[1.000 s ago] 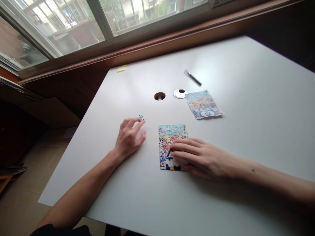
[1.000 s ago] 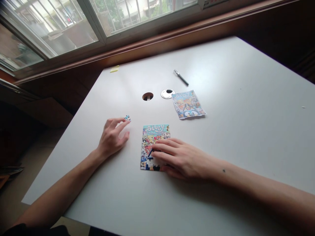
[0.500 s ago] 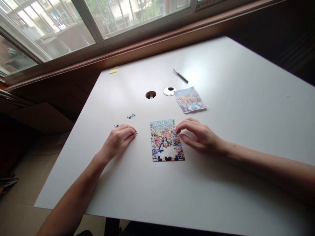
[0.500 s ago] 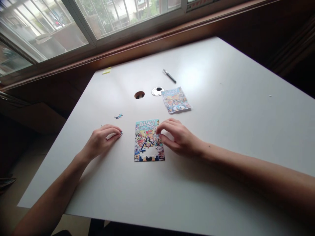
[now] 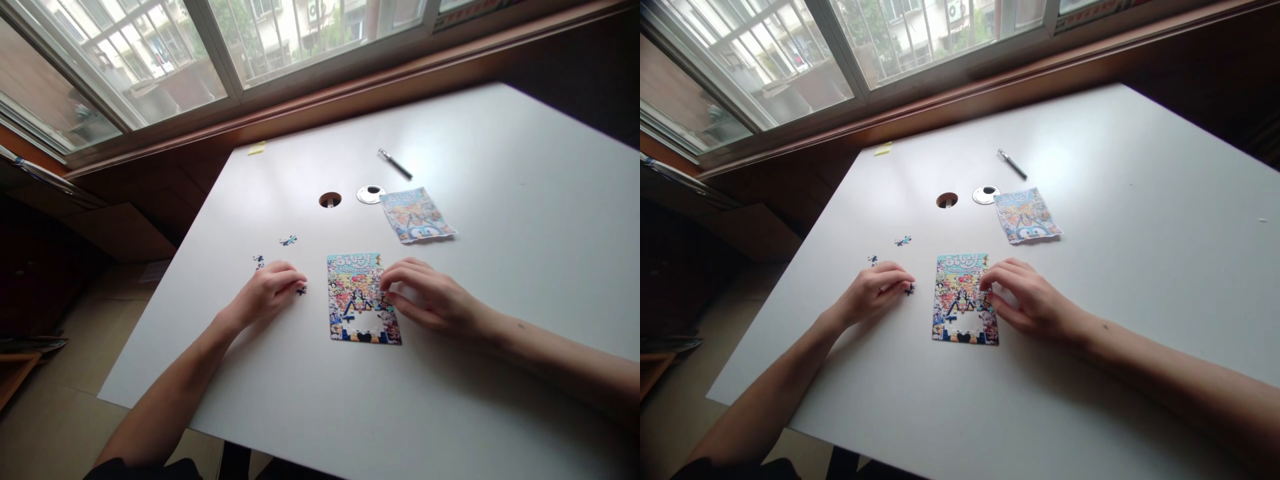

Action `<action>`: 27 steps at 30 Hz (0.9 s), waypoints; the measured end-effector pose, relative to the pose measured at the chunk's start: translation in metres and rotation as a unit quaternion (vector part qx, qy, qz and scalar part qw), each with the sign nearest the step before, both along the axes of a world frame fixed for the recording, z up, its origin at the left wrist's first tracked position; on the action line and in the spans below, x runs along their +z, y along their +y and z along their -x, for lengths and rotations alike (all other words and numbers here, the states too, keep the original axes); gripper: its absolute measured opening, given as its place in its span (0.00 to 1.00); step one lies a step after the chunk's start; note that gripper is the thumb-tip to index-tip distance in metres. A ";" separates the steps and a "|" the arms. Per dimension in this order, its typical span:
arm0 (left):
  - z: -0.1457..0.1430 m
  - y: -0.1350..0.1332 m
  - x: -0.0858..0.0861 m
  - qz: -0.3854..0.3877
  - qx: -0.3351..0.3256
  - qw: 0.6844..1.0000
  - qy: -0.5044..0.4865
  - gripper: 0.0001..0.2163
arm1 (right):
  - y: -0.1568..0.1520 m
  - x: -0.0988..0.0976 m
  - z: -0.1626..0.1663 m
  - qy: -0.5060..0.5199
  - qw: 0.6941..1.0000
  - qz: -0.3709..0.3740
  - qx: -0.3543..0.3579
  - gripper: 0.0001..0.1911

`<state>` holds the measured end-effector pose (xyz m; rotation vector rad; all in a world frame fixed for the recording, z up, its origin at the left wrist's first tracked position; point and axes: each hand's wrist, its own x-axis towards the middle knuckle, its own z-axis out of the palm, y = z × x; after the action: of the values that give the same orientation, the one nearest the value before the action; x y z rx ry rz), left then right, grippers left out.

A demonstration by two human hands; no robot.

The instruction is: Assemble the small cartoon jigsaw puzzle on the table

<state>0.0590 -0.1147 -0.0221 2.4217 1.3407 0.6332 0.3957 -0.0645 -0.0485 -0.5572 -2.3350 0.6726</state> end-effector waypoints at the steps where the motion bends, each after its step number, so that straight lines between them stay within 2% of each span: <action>1: 0.005 0.003 0.002 -0.008 0.019 1.000 0.000 0.08 | 0.000 -0.001 0.000 -0.001 1.000 0.000 0.001 0.07; 6: 0.052 0.018 0.016 -0.088 0.188 0.975 0.075 0.09 | 0.001 -0.004 -0.002 -0.004 1.000 0.004 0.001 0.07; 9: 0.077 0.018 0.020 -0.056 0.247 0.963 0.089 0.10 | 0.002 -0.006 -0.003 -0.012 1.000 0.018 0.008 0.08; 14: 0.078 0.008 0.023 0.036 0.226 0.970 0.084 0.11 | 0.002 -0.007 -0.003 -0.012 1.000 0.017 0.007 0.08; 19: 0.067 0.004 0.023 0.076 0.209 0.969 0.108 0.10 | 0.003 -0.007 -0.004 -0.018 1.000 0.025 0.005 0.08; 27: 0.052 0.001 0.023 0.122 0.164 0.977 0.064 0.06 | 0.001 -0.003 -0.002 -0.018 1.000 0.016 0.007 0.08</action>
<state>0.0071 -0.1141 0.0014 2.0954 1.7795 0.3641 0.3978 -0.0638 -0.0518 -0.5739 -2.3675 0.7132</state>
